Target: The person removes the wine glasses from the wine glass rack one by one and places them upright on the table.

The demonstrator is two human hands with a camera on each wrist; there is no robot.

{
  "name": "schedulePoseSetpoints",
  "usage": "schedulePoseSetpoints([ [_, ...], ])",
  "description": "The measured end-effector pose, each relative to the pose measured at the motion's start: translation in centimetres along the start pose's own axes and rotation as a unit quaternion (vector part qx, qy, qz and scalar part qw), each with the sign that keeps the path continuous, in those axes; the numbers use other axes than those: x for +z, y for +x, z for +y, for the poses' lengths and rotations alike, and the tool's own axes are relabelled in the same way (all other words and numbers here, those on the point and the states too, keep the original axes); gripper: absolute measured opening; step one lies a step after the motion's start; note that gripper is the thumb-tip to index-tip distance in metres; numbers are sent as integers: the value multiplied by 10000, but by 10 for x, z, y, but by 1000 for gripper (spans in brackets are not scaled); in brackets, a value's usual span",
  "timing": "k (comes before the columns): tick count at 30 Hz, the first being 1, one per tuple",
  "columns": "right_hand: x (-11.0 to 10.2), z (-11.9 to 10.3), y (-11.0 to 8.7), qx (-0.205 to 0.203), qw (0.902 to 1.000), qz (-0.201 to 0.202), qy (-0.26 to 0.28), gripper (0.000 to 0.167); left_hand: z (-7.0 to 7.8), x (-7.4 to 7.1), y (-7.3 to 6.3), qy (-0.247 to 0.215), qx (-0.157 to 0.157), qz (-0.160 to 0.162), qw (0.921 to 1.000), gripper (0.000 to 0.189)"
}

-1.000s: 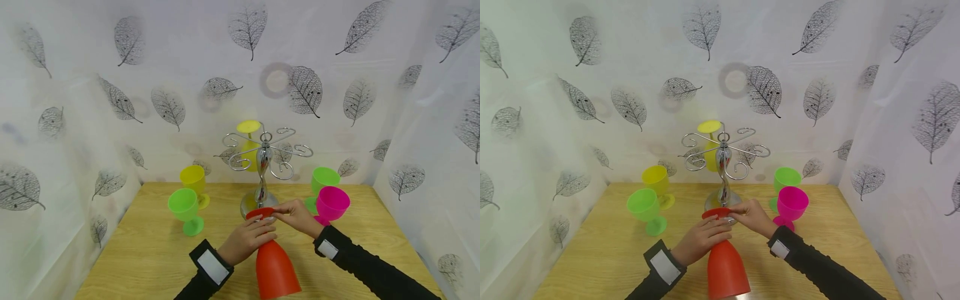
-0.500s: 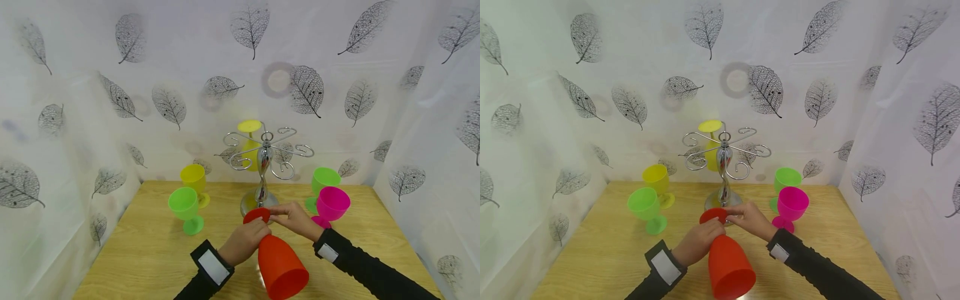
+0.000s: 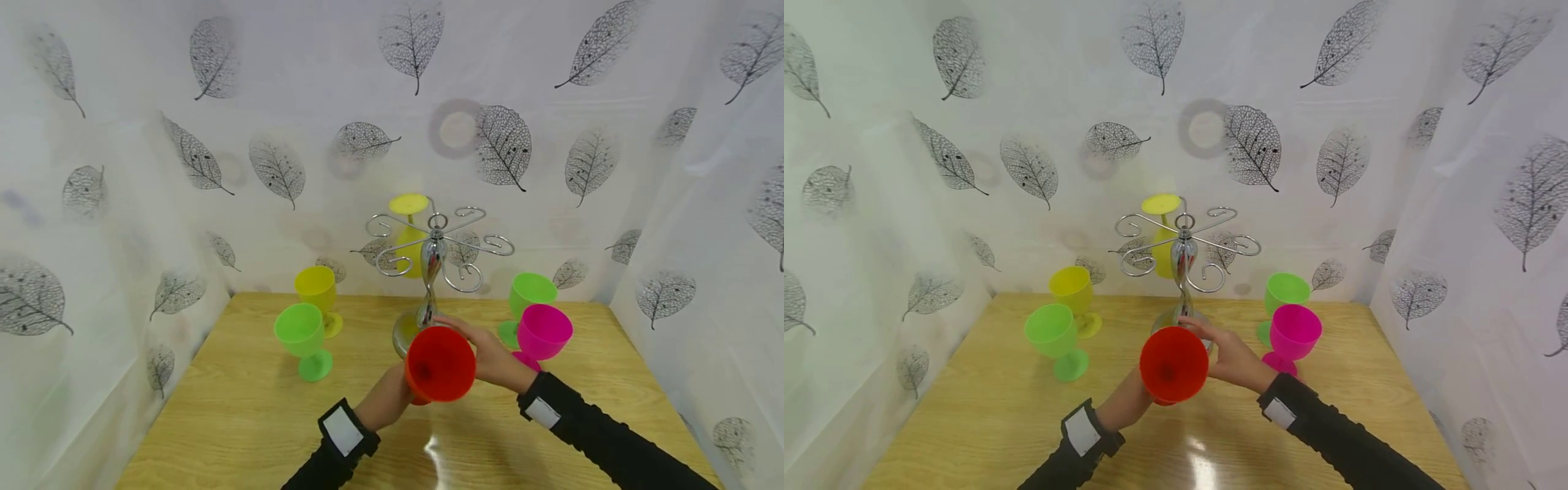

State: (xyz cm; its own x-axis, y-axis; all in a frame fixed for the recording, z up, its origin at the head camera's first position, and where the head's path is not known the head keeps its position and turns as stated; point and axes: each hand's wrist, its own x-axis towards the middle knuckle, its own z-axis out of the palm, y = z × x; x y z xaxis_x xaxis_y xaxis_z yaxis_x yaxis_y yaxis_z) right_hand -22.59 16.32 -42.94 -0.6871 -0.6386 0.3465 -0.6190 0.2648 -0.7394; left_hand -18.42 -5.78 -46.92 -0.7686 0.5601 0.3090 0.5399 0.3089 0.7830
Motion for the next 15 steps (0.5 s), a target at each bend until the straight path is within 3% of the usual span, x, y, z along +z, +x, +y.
schedulePoseSetpoints([
  [3, -1, -7, 1, -23, 9999, -121, -16, 89, -3, -1, 0, -1013, -337, -171, 9941, 30],
  [6, 0, -9, 1, -68, 9984, -310, 459, 99, -5, -1, 0, -1505, -658, -273, 9860, 35],
  [9, 3, -7, 1, -201, 9906, -373, 1301, 111, -8, 1, 0, -1481, -877, -371, 9844, 31],
  [11, 5, -10, 3, -356, 9822, -339, 1813, 116, -8, 2, 0, -1501, -853, -457, 9839, 28],
  [15, 12, -15, 8, -843, 9701, -163, 2270, 119, -8, 7, 1, -1560, -807, -587, 9827, 21],
])
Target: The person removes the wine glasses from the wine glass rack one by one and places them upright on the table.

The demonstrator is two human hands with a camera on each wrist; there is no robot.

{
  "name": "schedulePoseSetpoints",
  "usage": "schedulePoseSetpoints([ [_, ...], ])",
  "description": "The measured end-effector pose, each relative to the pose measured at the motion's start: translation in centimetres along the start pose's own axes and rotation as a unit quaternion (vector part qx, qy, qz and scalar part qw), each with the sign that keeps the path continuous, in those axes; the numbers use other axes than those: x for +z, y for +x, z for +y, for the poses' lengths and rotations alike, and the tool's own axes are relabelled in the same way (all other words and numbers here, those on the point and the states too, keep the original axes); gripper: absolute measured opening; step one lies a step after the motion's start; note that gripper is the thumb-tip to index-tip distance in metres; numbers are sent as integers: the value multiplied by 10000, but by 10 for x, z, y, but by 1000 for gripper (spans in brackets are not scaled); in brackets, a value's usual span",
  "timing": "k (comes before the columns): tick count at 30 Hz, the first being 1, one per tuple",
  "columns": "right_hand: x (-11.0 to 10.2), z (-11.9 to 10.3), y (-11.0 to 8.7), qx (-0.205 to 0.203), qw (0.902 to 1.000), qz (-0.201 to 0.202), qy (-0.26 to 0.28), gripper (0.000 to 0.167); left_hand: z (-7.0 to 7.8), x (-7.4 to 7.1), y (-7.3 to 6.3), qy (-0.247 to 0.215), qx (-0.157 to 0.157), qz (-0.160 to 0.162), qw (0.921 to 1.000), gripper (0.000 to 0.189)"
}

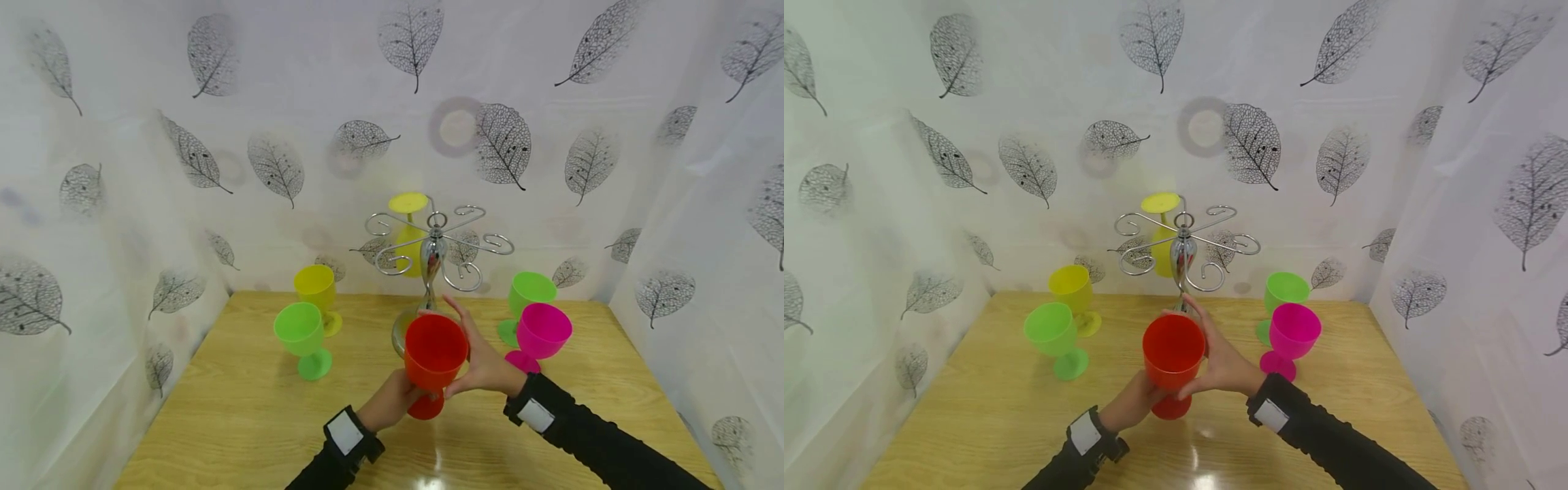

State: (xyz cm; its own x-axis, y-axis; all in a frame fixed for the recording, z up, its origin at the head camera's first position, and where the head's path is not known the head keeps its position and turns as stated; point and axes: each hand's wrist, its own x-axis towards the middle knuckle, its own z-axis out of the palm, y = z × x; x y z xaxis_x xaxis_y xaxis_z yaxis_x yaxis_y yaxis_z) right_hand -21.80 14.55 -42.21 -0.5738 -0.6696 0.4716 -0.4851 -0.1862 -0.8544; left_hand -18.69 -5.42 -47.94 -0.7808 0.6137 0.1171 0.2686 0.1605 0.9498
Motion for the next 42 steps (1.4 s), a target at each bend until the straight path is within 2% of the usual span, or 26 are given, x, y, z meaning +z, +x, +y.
schedulePoseSetpoints([
  [2, 3, 0, 2, -142, 9998, 62, 123, 118, -1, 3, 0, -9, 73, -34, 10000, 19],
  [5, 5, 0, 1, -65, 9995, 231, 181, 114, -1, 6, 0, 36, 187, -2, 9998, 18],
  [11, 8, -2, -1, 93, 9989, 459, -76, 99, -4, 8, -1, 207, 384, 192, 9989, 22],
  [15, 10, -2, -1, -42, 9984, 537, -191, 94, -3, 8, -2, 139, 315, 297, 9990, 34],
  [19, 10, -3, -5, -102, 9971, 710, -270, 90, -1, 8, 1, -12, 382, 436, 9983, 56],
  [22, 9, -4, -10, -5, 9959, 850, -324, 88, -1, 8, 2, 252, 580, 622, 9961, 65],
  [24, 8, -5, -15, 77, 9950, 932, -340, 86, -2, 8, 2, 560, 584, 764, 9938, 67],
  [26, 7, -5, -20, 187, 9942, 1010, -333, 85, -3, 8, 1, 854, 514, 878, 9911, 70],
  [29, 4, -6, -30, 279, 9921, 1144, -444, 86, -4, 9, 0, 1015, 345, 974, 9894, 73],
  [33, -1, -5, -43, 362, 9866, 1418, -721, 87, -2, 9, -1, 1158, 278, 1032, 9875, 76],
  [42, -16, -3, -83, 740, 9606, 2199, -1532, 90, 2, 10, -3, 1412, 219, 1087, 9838, 83],
])
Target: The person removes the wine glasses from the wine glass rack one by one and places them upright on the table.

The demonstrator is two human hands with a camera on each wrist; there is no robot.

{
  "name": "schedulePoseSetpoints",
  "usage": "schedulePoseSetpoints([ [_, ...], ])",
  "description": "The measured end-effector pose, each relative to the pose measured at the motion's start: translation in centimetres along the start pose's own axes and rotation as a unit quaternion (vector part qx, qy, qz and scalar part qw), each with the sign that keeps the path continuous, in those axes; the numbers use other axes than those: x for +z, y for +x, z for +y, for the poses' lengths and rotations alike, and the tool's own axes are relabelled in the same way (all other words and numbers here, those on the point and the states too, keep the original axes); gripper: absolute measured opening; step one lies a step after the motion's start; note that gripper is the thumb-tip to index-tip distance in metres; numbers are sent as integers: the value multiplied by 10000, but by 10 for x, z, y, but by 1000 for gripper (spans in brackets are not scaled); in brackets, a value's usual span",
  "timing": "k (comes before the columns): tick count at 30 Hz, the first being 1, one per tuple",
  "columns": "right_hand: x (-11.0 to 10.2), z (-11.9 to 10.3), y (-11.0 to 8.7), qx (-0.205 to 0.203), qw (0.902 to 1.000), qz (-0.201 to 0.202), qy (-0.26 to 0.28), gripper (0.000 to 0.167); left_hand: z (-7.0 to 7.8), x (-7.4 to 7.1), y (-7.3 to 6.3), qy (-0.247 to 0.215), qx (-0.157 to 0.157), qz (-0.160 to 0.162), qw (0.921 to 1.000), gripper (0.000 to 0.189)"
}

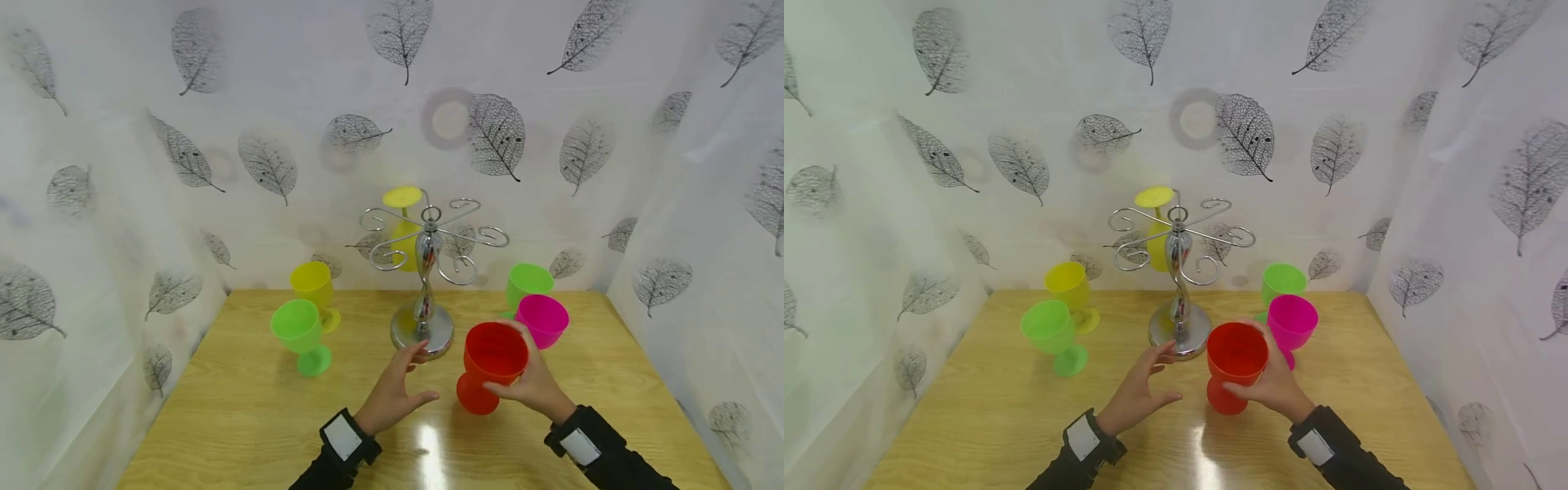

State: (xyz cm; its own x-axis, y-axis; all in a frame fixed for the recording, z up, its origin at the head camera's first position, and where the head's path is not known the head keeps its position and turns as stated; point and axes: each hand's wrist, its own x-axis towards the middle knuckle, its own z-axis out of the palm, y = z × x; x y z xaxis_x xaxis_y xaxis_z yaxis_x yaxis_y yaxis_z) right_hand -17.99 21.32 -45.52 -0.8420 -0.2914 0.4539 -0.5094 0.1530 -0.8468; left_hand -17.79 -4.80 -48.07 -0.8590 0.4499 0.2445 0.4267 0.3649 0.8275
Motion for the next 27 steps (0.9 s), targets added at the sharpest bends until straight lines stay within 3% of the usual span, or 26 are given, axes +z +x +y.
schedulePoseSetpoints([
  [8, -19, 12, -22, 4, 9972, 569, -480, 91, -1, 4, 0, 58, 52, 6, 10000, 82],
  [14, -28, 16, -35, 285, 9923, 1033, -623, 91, -2, 6, 1, 51, 16, -9, 10000, 83],
  [18, -31, 16, -41, 563, 9869, 1219, -899, 92, -4, 7, 2, 62, 27, -5, 10000, 84],
  [27, -41, 18, -51, 788, 9766, 1480, -1349, 93, -4, 8, 3, 28, -8, -29, 10000, 83],
])
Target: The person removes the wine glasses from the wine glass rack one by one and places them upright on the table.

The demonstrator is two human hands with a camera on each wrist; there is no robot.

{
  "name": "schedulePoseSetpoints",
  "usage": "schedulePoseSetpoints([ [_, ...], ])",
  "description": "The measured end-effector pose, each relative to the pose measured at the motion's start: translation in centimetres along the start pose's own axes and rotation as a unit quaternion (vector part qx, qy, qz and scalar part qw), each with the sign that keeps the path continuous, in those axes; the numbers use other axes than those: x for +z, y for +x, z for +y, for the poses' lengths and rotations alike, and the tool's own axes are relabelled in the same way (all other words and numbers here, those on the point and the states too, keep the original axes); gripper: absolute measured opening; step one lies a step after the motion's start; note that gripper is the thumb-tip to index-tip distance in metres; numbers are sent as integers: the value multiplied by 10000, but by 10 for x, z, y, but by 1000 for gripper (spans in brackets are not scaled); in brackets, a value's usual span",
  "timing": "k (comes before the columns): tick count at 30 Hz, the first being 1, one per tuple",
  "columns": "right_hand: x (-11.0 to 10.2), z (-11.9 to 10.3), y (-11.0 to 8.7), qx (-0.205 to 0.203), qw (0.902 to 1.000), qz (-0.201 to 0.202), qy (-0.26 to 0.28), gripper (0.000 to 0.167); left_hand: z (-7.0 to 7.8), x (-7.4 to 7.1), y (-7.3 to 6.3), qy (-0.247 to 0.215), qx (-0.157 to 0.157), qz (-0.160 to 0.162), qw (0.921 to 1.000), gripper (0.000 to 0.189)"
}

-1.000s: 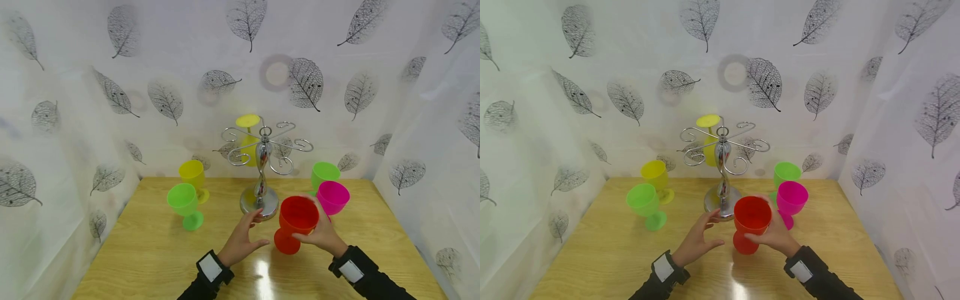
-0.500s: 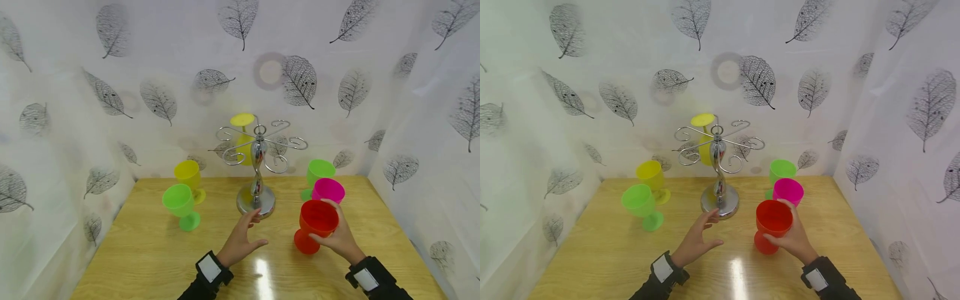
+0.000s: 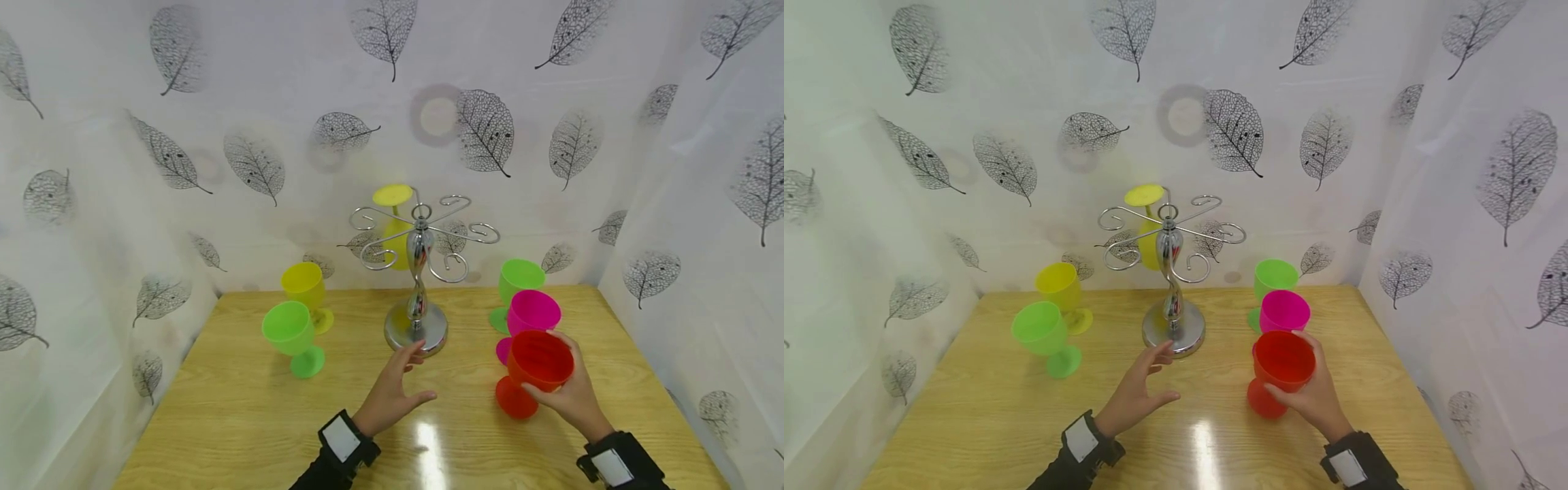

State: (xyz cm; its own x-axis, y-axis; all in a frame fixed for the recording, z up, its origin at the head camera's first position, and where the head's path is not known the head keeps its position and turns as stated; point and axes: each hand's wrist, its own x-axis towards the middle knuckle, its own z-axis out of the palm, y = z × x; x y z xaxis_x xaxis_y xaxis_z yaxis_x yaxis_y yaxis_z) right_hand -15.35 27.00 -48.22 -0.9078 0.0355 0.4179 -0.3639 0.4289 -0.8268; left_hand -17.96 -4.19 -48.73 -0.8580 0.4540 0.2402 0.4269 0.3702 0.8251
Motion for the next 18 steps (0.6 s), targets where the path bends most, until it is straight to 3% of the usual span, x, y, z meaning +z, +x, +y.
schedulePoseSetpoints([
  [18, -6, 21, -5, 212, 9998, 29, -56, 94, 0, 3, 0, -7, -144, -54, 9999, 81],
])
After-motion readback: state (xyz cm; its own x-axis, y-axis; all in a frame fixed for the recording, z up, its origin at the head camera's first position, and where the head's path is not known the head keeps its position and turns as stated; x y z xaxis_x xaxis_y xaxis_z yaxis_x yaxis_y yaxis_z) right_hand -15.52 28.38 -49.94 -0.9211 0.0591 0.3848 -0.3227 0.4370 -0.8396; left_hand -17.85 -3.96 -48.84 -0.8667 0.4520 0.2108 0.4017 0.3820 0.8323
